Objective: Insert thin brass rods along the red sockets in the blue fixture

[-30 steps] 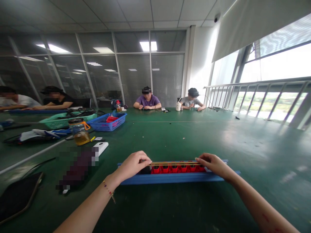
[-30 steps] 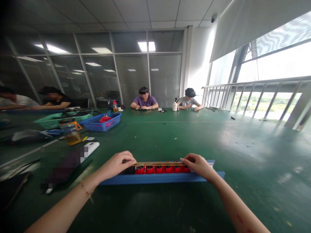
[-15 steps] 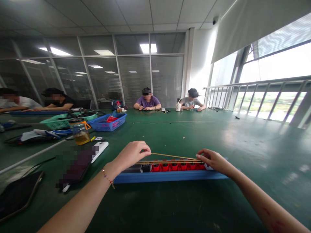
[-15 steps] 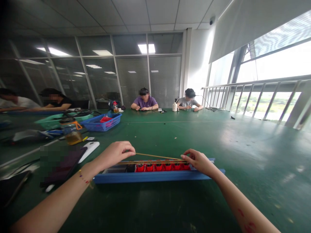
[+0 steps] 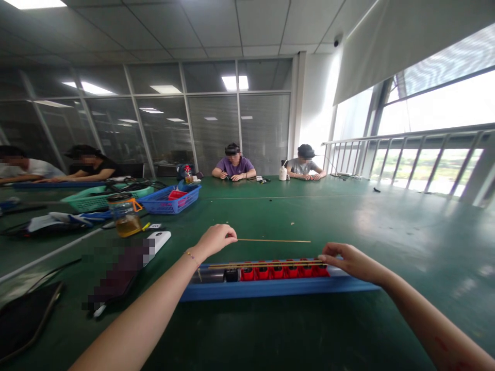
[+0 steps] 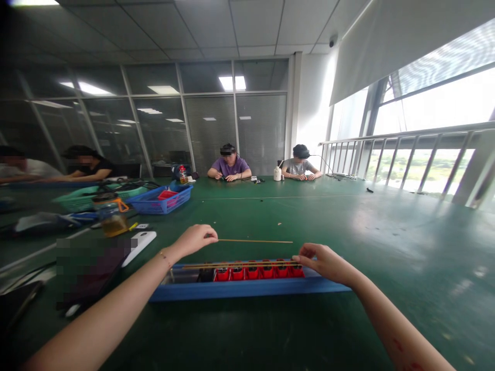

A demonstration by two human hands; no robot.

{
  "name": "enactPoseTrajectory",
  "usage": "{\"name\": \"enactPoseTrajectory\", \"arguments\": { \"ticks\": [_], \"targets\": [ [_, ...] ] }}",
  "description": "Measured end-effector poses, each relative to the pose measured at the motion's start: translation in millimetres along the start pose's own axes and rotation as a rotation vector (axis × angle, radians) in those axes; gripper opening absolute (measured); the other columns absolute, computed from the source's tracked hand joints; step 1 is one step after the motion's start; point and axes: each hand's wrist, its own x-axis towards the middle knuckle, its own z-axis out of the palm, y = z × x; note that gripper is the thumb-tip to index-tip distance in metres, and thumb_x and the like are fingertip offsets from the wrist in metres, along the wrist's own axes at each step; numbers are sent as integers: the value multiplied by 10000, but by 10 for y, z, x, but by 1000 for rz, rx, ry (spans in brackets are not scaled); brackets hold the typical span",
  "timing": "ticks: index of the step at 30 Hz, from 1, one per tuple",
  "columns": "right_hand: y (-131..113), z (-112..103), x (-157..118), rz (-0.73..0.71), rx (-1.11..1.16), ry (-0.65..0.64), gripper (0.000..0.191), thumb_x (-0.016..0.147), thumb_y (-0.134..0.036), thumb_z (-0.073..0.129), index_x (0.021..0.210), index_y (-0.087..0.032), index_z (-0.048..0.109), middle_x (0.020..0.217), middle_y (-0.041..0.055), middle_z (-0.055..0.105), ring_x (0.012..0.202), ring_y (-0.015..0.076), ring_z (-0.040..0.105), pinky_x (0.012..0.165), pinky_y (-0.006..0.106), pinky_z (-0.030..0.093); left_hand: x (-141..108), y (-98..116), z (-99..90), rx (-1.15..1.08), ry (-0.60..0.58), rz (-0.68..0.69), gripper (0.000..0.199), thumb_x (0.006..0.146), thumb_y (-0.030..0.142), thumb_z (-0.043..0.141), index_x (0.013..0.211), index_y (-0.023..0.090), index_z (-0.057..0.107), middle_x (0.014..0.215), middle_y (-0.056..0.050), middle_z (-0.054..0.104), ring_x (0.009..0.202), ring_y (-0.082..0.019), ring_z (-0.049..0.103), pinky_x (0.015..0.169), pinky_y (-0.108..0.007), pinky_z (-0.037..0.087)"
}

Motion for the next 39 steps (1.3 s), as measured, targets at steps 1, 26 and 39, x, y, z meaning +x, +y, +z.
{"name": "enactPoseTrajectory", "arguments": {
  "ticks": [1, 26, 39],
  "targets": [
    [16, 10, 10, -5, -6, -12, 364, 747, -540, 507, 768, -196, 624, 723, 21, 640, 677, 173, 549, 603, 262, 413, 33, -26, 67, -4, -39, -9, 219, 755, 387, 510, 771, 247, 678, 825, 0, 671, 755, -162, 586, 652, -236, 374],
    [254, -321, 315, 86, 200, 92, 443, 757, -617, 427, 628, -193, 444, 565, -44, 378, 513, 99, 359, 507, 237, 339, 64, -298, 531, -131, -195, -62, 170, 742, 314, 518, 808, 212, 637, 836, -10, 668, 770, -146, 599, 678, -212, 424],
    [533, 98, 724, 55, -232, -90, 339, 741, -506, 501, 768, -182, 594, 622, -3, 600, 569, 143, 539, 529, 241, 400, 59, -268, 520, -121, -196, -80, 461, 762, 595, 403, 764, 198, 637, 732, -16, 663, 638, -153, 581, 546, -226, 358]
  ]
}}
